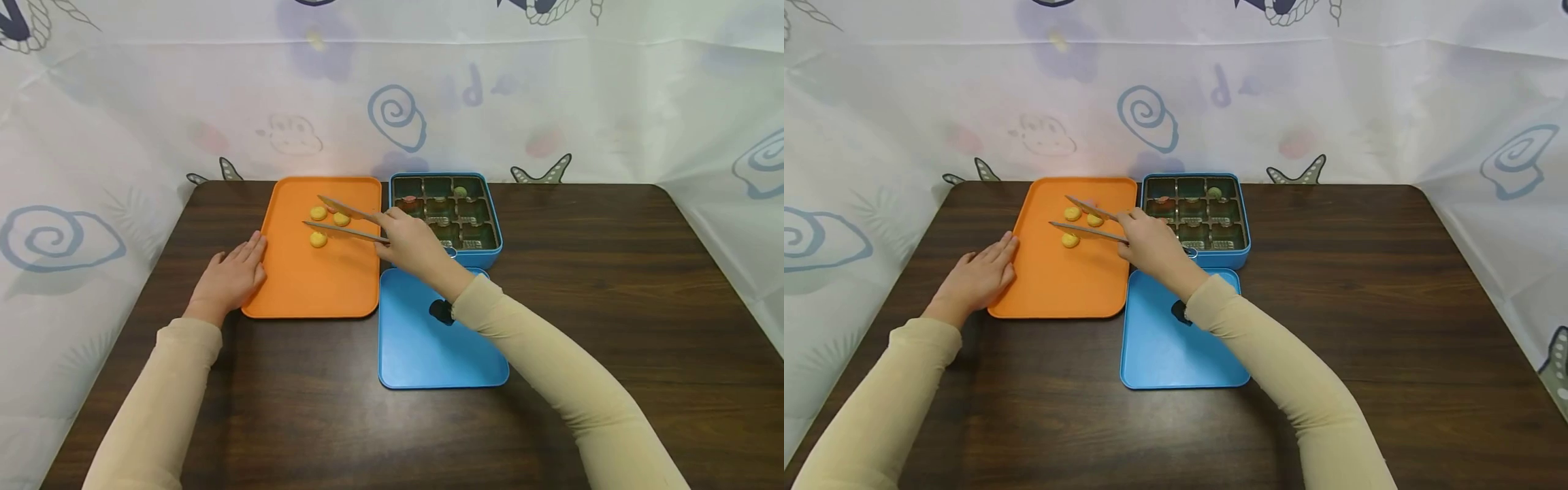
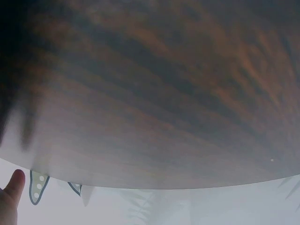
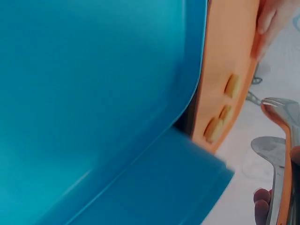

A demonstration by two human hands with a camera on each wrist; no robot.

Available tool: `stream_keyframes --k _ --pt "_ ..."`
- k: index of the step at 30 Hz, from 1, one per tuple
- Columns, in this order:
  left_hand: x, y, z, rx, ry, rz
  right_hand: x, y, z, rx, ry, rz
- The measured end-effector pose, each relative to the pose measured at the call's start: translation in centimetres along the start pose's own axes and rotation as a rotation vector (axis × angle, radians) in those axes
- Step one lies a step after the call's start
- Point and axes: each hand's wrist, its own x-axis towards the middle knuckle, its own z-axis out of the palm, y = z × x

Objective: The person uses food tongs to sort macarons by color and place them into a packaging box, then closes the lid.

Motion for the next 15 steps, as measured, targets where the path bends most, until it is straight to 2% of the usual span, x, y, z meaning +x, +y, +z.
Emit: stream_keyframes --k 8,15 --pt "0.1 -0.1 -0.1 0.004 -0.008 -0.001 1.4 -1.8 1.8 0.007 -0.098 0.012" --pt "0.2 -0.1 0.1 0.001 -0.011 0.002 2.2 -2.4 3.1 -0.026 -0.11 0.016"
